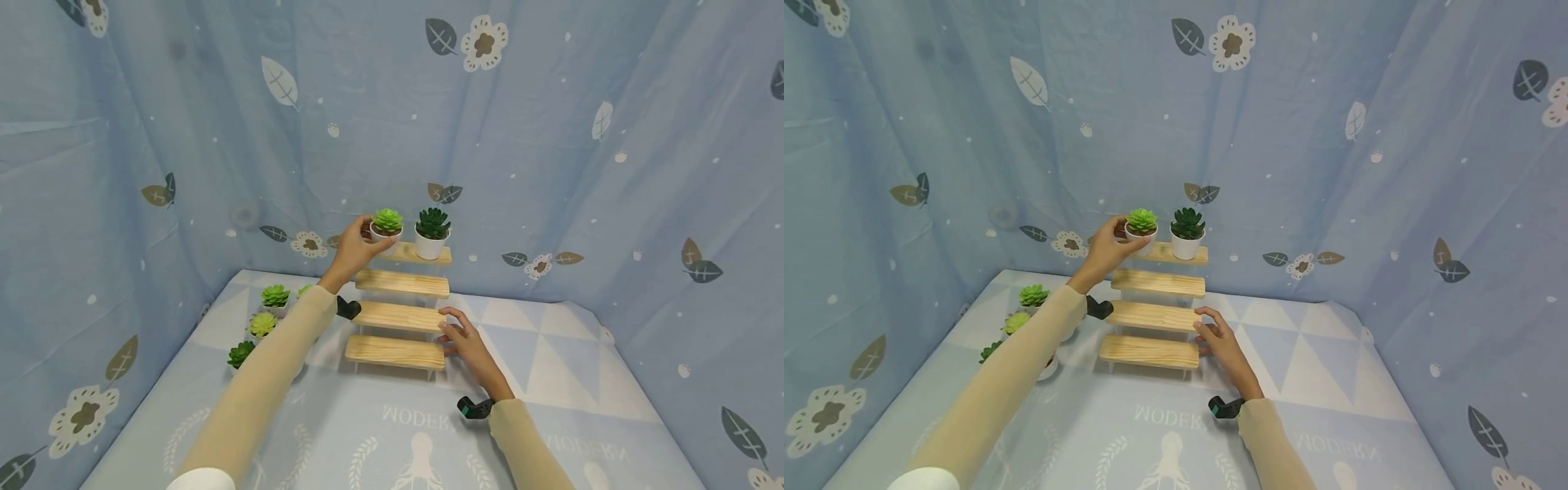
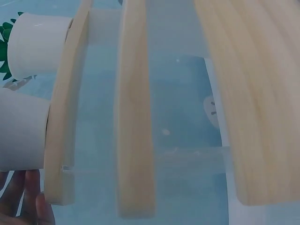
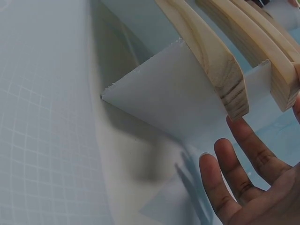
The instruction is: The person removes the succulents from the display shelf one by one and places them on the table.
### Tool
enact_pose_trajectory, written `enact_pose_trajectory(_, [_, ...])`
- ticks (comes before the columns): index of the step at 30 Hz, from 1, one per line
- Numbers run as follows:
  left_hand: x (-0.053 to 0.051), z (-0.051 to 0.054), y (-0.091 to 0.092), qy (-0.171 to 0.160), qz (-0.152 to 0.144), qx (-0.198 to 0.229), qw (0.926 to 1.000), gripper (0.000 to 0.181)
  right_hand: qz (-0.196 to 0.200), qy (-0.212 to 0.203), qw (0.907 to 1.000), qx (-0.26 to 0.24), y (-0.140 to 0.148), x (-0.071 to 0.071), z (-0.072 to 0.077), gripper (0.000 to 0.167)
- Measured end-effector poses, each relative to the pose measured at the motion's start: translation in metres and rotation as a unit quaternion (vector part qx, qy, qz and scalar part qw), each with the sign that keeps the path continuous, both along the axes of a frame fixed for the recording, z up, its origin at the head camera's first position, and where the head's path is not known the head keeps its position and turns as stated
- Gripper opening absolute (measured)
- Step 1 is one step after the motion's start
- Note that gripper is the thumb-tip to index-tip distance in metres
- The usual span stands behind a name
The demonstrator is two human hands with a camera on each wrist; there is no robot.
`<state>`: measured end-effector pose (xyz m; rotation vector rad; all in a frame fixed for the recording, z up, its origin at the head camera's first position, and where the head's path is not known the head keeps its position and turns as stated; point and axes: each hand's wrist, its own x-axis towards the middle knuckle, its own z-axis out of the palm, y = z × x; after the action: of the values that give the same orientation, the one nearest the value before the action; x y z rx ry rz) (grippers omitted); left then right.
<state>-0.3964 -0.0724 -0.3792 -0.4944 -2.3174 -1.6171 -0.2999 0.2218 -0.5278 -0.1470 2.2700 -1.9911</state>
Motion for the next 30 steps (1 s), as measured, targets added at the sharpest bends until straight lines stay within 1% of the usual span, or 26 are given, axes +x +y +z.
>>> enact_pose_trajectory(5, [0.002, -0.001, -0.004, 0.011, -0.005, 0.003, 0.9999, 0.078, -0.003, 0.003, 1.0, -0.002, -0.001, 0.001, 0.001, 0.051])
enact_pose_trajectory(11, [0.006, -0.001, -0.009, 0.036, -0.016, 0.004, 0.9992, 0.075, -0.003, 0.006, 1.0, -0.004, 0.0, 0.002, 0.004, 0.051])
enact_pose_trajectory(16, [0.016, 0.001, -0.015, 0.051, -0.016, 0.002, 0.9986, 0.076, 0.003, 0.006, 1.0, -0.005, 0.0, 0.002, 0.004, 0.052])
enact_pose_trajectory(23, [0.029, -0.003, -0.025, 0.05, -0.012, -0.009, 0.9987, 0.075, 0.004, 0.001, 1.0, -0.001, 0.0, 0.004, 0.002, 0.051])
enact_pose_trajectory(30, [0.041, -0.003, -0.037, 0.061, -0.007, -0.019, 0.9979, 0.075, 0.003, 0.006, 1.0, -0.005, -0.001, 0.004, 0.003, 0.051])
